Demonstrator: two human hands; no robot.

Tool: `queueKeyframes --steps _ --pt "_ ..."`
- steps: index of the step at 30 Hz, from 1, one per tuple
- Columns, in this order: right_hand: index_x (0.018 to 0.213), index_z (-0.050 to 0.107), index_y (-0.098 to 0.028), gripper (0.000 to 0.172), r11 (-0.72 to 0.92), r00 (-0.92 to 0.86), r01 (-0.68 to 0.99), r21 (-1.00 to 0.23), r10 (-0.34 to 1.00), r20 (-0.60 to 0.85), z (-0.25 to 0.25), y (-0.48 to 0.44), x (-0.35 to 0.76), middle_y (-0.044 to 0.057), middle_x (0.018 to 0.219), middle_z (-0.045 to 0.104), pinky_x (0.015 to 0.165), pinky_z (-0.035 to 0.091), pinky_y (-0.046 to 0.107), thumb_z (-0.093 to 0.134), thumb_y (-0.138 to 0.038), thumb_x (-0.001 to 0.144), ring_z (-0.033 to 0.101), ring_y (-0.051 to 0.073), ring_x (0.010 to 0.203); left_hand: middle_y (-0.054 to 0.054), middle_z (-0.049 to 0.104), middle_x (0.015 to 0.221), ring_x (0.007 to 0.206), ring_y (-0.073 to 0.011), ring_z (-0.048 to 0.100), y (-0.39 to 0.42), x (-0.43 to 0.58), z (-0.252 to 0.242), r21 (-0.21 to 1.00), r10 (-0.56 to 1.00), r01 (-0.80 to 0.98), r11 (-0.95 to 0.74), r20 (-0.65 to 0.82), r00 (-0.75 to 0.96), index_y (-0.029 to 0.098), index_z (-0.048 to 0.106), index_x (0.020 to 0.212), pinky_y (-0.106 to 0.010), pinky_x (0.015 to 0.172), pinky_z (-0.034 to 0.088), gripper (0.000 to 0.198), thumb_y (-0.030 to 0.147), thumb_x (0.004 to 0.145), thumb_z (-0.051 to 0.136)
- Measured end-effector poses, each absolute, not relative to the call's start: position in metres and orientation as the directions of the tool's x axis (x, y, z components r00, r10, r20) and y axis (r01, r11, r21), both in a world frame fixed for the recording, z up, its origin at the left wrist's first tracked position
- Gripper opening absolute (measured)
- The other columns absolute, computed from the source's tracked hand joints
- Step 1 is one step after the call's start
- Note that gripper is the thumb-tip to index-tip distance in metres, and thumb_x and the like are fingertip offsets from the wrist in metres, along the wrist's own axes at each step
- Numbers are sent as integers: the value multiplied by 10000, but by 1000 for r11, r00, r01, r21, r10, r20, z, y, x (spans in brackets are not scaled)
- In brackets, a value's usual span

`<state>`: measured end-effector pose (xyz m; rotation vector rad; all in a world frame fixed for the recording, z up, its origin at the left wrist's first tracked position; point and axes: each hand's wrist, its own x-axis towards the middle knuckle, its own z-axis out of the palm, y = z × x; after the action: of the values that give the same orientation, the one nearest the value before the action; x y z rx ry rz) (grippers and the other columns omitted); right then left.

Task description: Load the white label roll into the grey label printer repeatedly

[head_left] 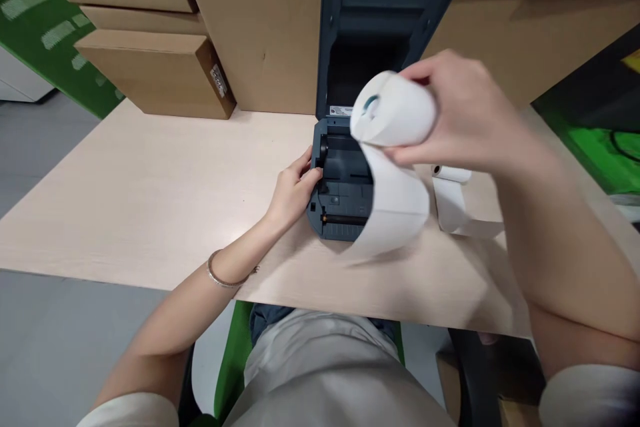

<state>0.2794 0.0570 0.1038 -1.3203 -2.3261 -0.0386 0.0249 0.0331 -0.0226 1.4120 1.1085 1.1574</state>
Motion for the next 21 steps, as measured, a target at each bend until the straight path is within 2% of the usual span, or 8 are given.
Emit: queueKeyframes --steps 3,5,7,10,14,17,19,21 --pt "1272 664 -272 676 374 -303 904 -206 901 310 114 60 318 111 1328 714 946 575 544 898 -432 658 700 377 1155 -25 786 1374 1230 -252 706 33 25 -23 988 982 63 -144 135 135 221 710 1440 -337 1018 567 551 271 907 578" --pt "1236 684 -271 662 292 -259 944 -154 945 202 105 71 343 101 1246 746 797 566 469 913 -446 640 723 333 1013 -23 787 1374 1235 -253 704 33 25 -23 987 982 66 -147 138 125 227 705 1450 -344 1023 571 557 266 909 580" --pt "1250 687 -236 629 263 -250 958 -114 961 122 86 83 361 137 1201 759 703 530 420 872 -473 697 721 318 968 -25 789 1374 1244 -253 698 33 26 -23 987 983 65 -147 139 121 228 701 1456 -346 1021 574 564 264 905 585" --pt "1274 680 -198 615 298 -296 950 -90 954 41 48 97 367 180 1210 754 796 563 443 819 -491 751 716 347 1049 -33 781 1395 1242 -254 695 33 25 -22 987 982 62 -147 138 131 226 712 1441 -345 1015 574 552 272 904 591" --pt "1220 671 -219 662 331 -331 936 -119 943 22 9 102 355 155 1225 739 961 590 573 863 -418 619 703 426 1139 -40 785 1382 1234 -261 701 33 25 -21 990 984 60 -129 120 131 222 681 1488 -356 1008 586 586 287 910 606" --pt "1332 627 -191 802 340 -337 928 -155 940 44 -1 99 359 196 1344 698 1092 537 650 857 -387 589 651 482 1286 -39 799 1341 1253 -283 702 33 24 -21 988 984 73 -135 125 124 213 693 1475 -374 1016 597 581 279 904 608" --pt "1427 592 -175 905 355 -350 915 -189 935 61 0 97 374 231 1479 642 1157 507 623 871 -406 598 588 491 1405 -35 805 1323 1272 -294 697 33 24 -20 987 985 83 -134 124 117 214 709 1459 -380 1027 597 568 277 903 610" --pt "1395 641 -191 843 368 -351 897 -245 930 109 2 94 395 226 1504 647 1102 555 546 875 -434 623 619 458 1384 -32 810 1309 1281 -298 693 33 25 -20 989 988 89 -121 111 107 216 711 1465 -379 1039 594 578 279 899 615"
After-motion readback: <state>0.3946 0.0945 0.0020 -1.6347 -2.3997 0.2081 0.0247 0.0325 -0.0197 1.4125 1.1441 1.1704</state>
